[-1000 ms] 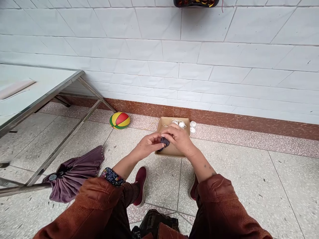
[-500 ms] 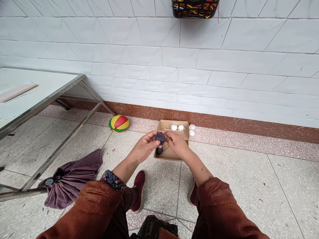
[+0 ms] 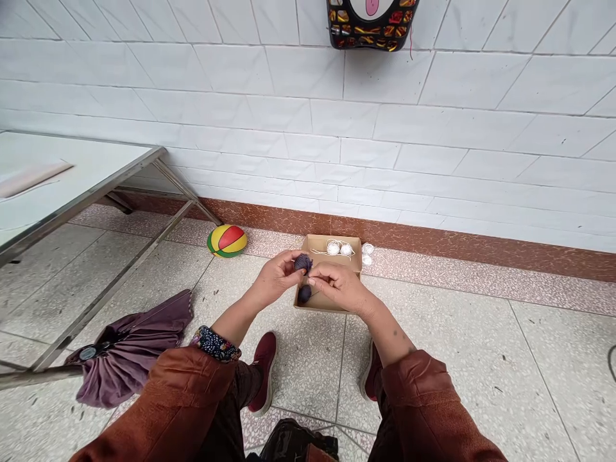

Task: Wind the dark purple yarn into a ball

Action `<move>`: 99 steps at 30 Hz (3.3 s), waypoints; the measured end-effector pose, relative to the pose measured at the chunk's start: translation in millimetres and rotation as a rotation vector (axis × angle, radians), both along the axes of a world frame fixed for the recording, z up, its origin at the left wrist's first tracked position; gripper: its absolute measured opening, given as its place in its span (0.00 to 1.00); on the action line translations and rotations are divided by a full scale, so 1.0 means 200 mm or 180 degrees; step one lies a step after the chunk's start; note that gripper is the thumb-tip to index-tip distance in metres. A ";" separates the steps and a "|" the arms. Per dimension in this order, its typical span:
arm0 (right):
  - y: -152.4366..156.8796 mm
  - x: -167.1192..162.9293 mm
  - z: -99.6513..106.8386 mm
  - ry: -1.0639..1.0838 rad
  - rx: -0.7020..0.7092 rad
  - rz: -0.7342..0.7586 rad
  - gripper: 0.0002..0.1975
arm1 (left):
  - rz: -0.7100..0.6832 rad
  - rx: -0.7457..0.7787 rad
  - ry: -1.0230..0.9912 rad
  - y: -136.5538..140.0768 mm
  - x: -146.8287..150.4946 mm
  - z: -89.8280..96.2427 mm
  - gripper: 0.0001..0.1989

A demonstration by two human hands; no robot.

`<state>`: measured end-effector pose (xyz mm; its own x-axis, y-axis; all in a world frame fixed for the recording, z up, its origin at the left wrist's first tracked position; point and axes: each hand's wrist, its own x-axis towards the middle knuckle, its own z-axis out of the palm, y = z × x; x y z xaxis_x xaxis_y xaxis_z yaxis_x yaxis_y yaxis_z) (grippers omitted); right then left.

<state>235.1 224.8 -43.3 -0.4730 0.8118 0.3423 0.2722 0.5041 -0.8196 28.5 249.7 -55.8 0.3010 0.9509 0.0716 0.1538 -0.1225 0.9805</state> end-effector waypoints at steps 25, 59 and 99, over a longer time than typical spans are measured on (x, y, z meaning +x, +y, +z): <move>0.08 0.03 -0.08 -0.0202 -0.0073 -0.1580 0.08 | 0.0102 -0.1110 -0.1805 -0.08 0.01 0.07 0.22; 0.08 -0.05 -0.11 0.0568 -0.1070 -0.0267 0.18 | -0.0358 -0.1295 -0.2080 -0.09 -0.01 0.09 0.24; 0.04 -0.08 -0.05 -0.0399 -0.0367 -0.0449 0.07 | 0.0284 -0.1224 -0.1661 -0.03 -0.06 0.02 0.22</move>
